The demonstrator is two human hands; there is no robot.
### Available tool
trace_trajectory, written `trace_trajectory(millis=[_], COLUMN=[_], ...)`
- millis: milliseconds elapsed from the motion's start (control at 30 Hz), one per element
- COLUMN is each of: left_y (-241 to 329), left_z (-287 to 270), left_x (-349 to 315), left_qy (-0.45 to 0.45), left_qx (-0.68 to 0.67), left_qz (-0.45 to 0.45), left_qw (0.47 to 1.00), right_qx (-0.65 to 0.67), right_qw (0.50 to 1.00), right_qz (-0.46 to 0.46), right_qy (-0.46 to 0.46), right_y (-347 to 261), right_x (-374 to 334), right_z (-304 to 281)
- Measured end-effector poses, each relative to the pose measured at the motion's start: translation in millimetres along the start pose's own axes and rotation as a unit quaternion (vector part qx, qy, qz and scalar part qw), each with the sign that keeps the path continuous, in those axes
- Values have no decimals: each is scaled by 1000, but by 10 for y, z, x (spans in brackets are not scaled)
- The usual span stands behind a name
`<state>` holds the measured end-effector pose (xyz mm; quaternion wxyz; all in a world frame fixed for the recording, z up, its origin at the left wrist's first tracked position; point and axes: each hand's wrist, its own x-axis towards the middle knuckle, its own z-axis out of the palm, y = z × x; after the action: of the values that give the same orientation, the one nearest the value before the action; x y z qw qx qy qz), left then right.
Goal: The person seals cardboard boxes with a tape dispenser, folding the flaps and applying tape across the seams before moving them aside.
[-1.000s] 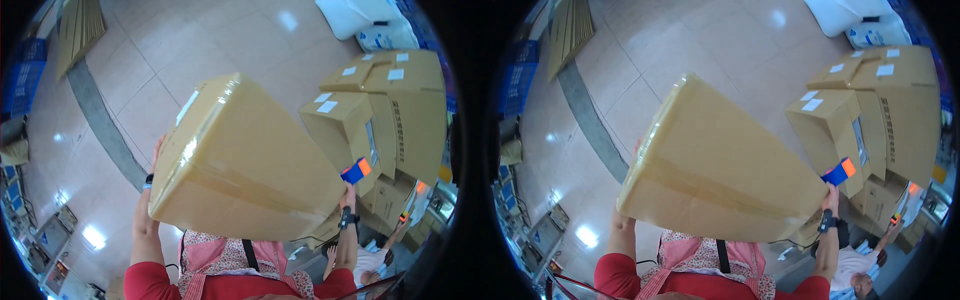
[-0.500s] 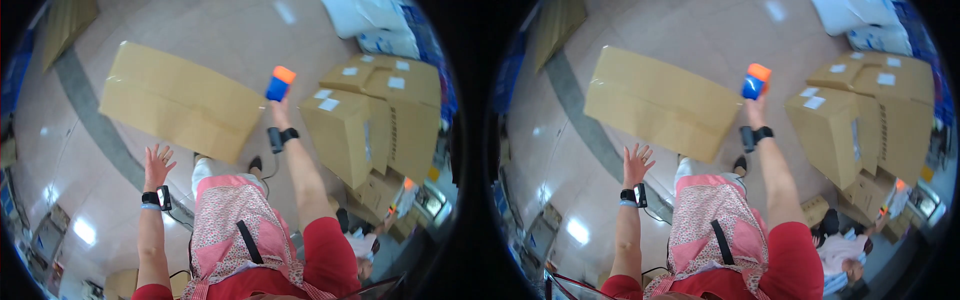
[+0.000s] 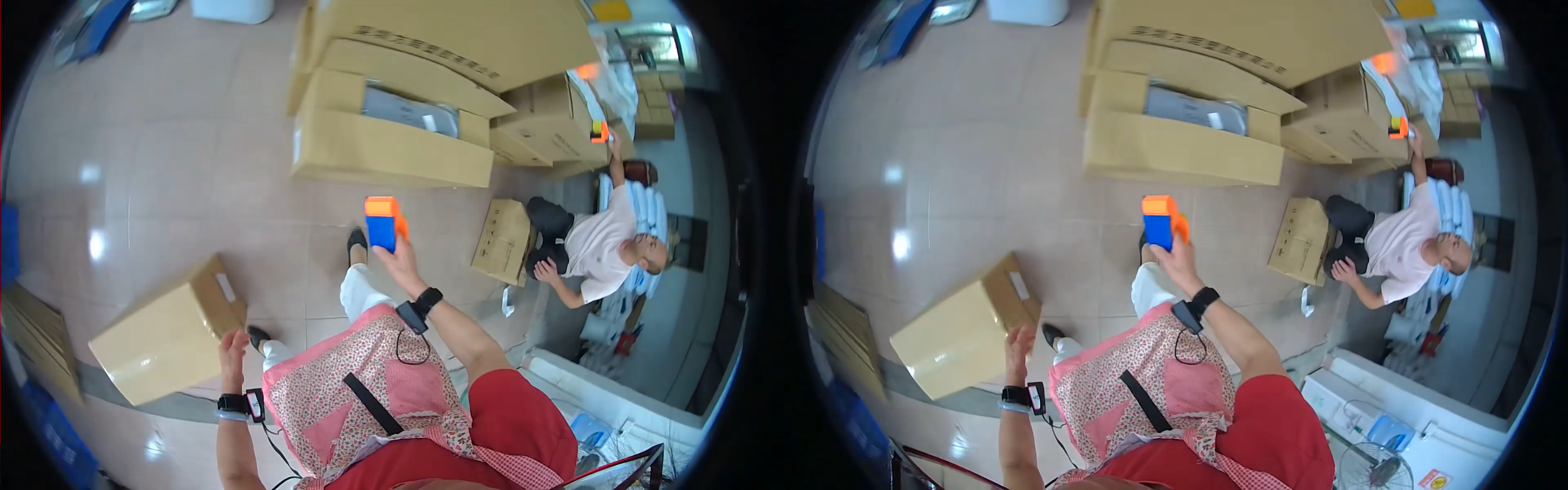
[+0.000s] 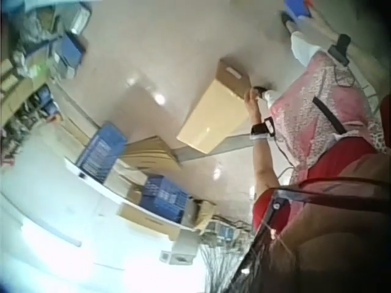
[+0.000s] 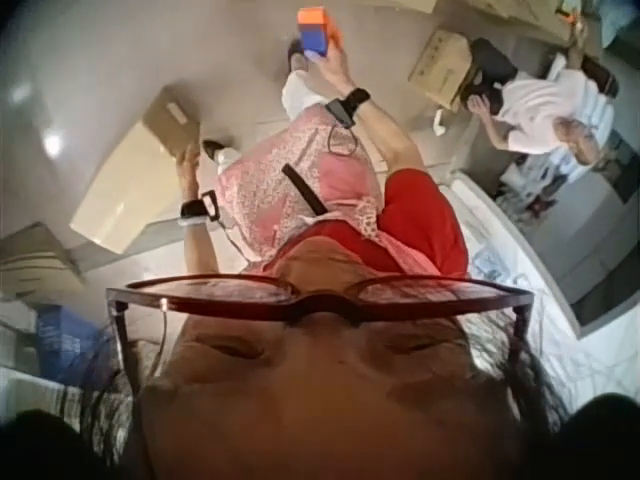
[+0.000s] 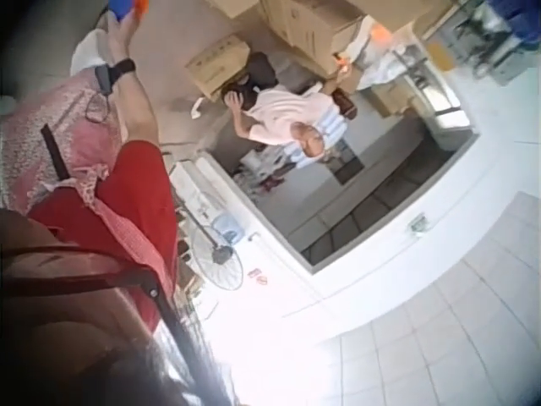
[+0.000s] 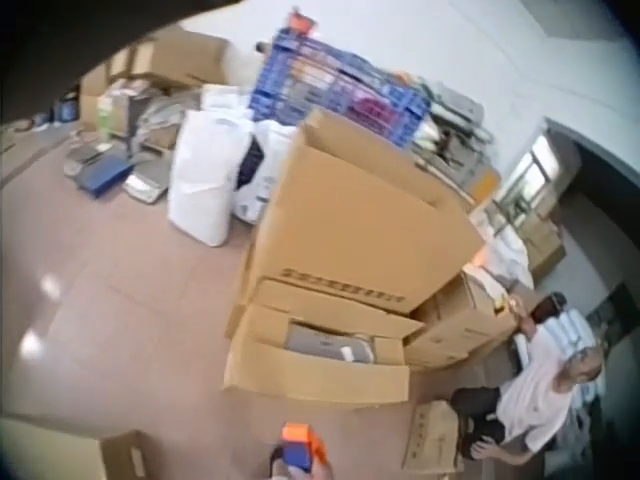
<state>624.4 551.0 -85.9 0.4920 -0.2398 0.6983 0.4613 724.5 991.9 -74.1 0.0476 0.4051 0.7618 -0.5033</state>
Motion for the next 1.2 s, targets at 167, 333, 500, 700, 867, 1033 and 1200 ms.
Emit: trace_trajectory(millis=[167, 333, 500, 700, 867, 1033, 1200], left_y=[1626, 3245, 4496, 5092, 5176, 5077, 5026], left_z=[1499, 3145, 4194, 4746, 4820, 4743, 4659], left_x=[377, 613, 697, 1113, 1201, 1176, 1172], left_qy=[36, 71, 105, 144, 146, 124, 98], left_qx=[157, 370, 461, 541, 553, 550, 568], left_qz=[246, 536, 647, 659, 631, 635, 649], left_qw=[956, 755, 598, 503, 524, 528, 497], right_qx=[-301, -400, -416, -397, -378, -391, -378], right_qw=[918, 912, 907, 913, 923, 917, 921], right_qz=[-125, 60, 17, -10, 12, 1, -1], right_qy=[228, 73, 63, 91, 70, 85, 94], right_y=[582, 587, 801, 864, 797, 818, 781], right_x=[782, 1662, 1847, 1844, 1835, 1811, 1806], right_z=[-1400, -2116, -2038, -2029, -2040, -2022, -2015])
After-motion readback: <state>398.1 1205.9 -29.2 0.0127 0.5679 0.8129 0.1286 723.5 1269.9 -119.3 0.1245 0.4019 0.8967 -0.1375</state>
